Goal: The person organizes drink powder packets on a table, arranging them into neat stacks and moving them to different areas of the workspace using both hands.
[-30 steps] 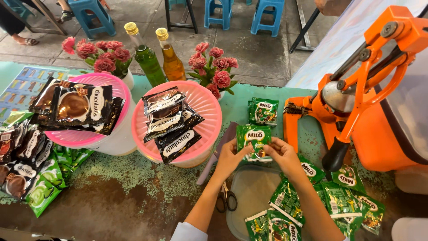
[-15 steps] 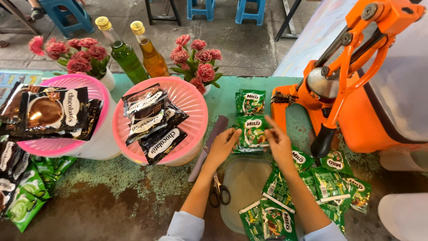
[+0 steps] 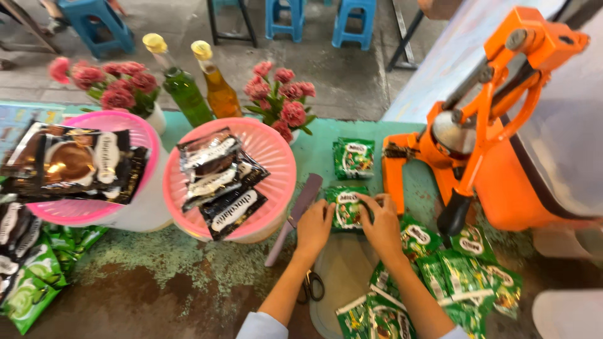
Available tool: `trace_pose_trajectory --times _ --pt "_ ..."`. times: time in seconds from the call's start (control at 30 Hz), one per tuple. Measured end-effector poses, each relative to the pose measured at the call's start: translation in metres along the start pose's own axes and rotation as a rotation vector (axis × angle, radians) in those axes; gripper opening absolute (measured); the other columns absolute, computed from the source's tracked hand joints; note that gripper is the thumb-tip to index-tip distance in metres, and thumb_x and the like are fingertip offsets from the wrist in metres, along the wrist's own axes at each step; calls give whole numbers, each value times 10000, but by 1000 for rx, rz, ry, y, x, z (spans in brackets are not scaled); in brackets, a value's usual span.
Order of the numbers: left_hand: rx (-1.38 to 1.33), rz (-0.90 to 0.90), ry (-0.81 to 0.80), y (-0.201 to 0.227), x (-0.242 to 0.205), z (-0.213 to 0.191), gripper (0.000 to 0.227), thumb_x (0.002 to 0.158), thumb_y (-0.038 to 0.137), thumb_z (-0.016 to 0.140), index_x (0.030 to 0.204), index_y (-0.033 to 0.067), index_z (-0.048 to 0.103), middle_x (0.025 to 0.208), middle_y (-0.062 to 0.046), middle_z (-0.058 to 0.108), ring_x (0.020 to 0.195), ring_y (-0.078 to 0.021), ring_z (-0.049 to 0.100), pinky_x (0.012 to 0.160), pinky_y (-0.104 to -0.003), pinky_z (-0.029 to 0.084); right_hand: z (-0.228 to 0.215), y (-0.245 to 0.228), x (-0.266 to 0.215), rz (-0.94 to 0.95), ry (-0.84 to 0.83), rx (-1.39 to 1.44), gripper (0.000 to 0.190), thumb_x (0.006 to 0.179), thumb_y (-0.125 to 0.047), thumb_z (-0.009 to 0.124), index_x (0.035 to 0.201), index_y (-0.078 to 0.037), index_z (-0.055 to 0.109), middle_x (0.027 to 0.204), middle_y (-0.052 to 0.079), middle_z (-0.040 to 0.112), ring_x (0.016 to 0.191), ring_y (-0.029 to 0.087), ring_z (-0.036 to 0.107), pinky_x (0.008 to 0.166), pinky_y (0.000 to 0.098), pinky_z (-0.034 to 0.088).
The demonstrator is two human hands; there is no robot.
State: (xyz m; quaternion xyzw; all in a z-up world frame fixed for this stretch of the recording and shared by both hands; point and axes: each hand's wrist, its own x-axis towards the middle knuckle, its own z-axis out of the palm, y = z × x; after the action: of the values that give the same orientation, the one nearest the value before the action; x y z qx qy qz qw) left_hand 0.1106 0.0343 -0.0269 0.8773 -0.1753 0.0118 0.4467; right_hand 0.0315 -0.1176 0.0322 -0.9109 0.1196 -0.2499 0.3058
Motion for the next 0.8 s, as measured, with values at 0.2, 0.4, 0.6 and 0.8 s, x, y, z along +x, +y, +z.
trace_pose_trajectory --times 0.2,0.4,0.6,0.8 --pt "-13 53 9 0 0 0 328 1013 354 571 880 55 588 866 -177 635 837 -412 627 709 -528 473 23 5 19 -199 -9 -40 344 954 -253 634 1288 -212 707 1274 153 618 1192 361 555 1013 478 447" --pt "-66 -4 1 6 -5 -6 328 1019 355 572 904 48 573 923 -174 605 866 -419 620 725 -543 461 40 12 18 -259 -125 23 393 1027 -269 507 1394 -221 639 1449 134 566 1399 385 438 1111 482 398" --pt "-76 10 53 2 -4 1 303 1016 345 584 937 52 572 942 -170 609 871 -419 622 729 -542 469 38 9 19 -179 -192 -42 405 1015 -302 478 1392 -262 623 1457 111 556 1414 370 418 1077 470 407" --pt "-83 56 101 -1 -6 4 271 1017 317 585 949 56 573 929 -158 613 855 -400 628 721 -524 480 43 7 21 -314 -108 -378 430 972 -386 534 1381 -295 628 1458 84 563 1386 343 436 1124 565 322"
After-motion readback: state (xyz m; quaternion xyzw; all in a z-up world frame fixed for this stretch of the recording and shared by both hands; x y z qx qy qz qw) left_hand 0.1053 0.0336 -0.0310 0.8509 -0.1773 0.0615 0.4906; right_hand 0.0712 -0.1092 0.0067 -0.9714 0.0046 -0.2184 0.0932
